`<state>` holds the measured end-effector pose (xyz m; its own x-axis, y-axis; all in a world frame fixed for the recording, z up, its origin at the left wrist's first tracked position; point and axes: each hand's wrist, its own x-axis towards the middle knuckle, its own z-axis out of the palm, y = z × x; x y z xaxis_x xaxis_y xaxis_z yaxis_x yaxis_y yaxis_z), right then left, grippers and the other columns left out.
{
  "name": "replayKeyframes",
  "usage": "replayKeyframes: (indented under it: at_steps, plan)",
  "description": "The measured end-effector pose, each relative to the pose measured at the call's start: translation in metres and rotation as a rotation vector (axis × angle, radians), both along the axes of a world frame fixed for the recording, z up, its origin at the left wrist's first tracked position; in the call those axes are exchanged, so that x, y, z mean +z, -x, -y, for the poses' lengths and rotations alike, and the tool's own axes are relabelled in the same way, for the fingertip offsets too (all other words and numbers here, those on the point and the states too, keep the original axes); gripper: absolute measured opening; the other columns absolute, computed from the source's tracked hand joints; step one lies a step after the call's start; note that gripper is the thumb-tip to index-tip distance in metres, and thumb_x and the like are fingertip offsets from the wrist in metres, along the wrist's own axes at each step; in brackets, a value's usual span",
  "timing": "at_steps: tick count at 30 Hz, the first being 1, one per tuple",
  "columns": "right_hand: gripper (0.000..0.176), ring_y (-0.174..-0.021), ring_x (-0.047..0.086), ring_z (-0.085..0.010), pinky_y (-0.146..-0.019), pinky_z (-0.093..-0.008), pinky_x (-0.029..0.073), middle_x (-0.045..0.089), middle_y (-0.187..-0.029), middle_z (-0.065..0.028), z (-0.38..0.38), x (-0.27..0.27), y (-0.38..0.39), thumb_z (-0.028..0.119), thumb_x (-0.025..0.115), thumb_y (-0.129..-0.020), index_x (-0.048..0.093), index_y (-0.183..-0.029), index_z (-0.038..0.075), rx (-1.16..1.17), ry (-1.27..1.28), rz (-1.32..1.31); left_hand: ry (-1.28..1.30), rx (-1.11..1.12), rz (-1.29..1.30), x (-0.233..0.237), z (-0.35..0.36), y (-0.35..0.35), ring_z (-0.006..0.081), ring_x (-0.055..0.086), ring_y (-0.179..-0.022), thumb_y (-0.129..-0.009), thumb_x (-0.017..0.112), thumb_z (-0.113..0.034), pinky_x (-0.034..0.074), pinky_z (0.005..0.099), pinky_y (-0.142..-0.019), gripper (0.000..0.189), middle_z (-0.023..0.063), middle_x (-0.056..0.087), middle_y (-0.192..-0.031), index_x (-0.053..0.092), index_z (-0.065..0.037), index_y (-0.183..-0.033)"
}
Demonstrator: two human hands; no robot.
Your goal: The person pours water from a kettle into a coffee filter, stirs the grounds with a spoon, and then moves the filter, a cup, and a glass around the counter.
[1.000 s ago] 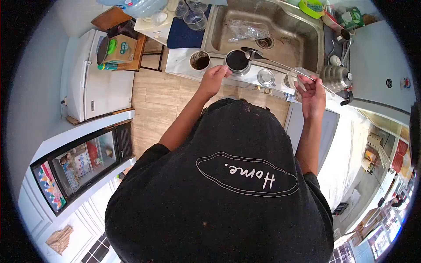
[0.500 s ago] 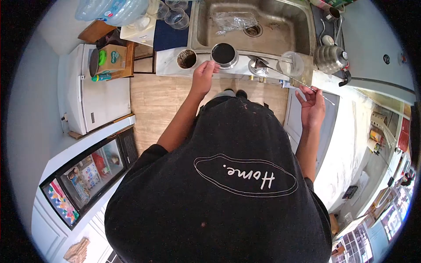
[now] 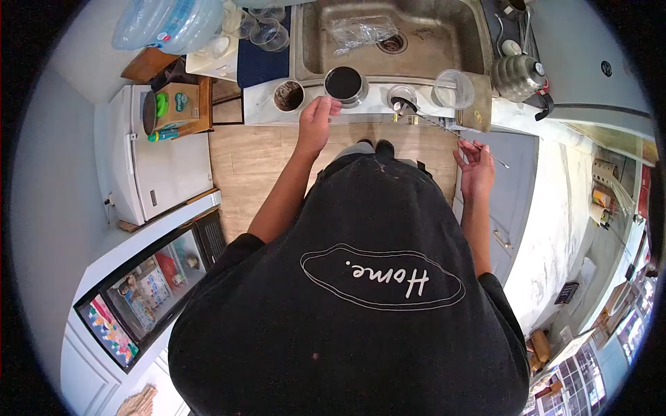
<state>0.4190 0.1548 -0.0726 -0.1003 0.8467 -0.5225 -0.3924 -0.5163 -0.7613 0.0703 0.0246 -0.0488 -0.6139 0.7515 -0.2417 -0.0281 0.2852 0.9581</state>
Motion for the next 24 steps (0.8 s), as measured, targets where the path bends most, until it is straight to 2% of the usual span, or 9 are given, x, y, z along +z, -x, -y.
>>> replayKeyframes:
  at_steps: [14,24]
  plan:
    - [0.029,-0.105,0.066,-0.0328,-0.089,-0.052,0.054,0.068,-0.108,-0.0195,-0.015,-0.017,0.018,0.028,0.039,-0.108,0.05,-0.114,0.002,-0.026,0.049,0.006,-0.061,0.002,0.022,0.0,0.0,-0.002,0.0113,0.061,-0.083,-0.105,0.048,-0.034,0.046,0.0281,-0.076,0.038,0.003,0.068,-0.088,0.068,-0.004,-0.097]
    - [0.029,-0.106,0.066,-0.0319,-0.088,-0.0499,0.055,0.068,-0.108,-0.0191,-0.013,-0.005,0.027,0.029,0.04,-0.108,0.049,-0.115,0.002,0.002,0.026,0.058,-0.011,-0.005,0.016,0.007,-0.001,-0.002,0.0134,0.061,-0.083,-0.106,0.047,-0.031,0.048,0.0297,-0.082,0.039,0.0061,0.068,-0.09,0.067,0.0,-0.096]
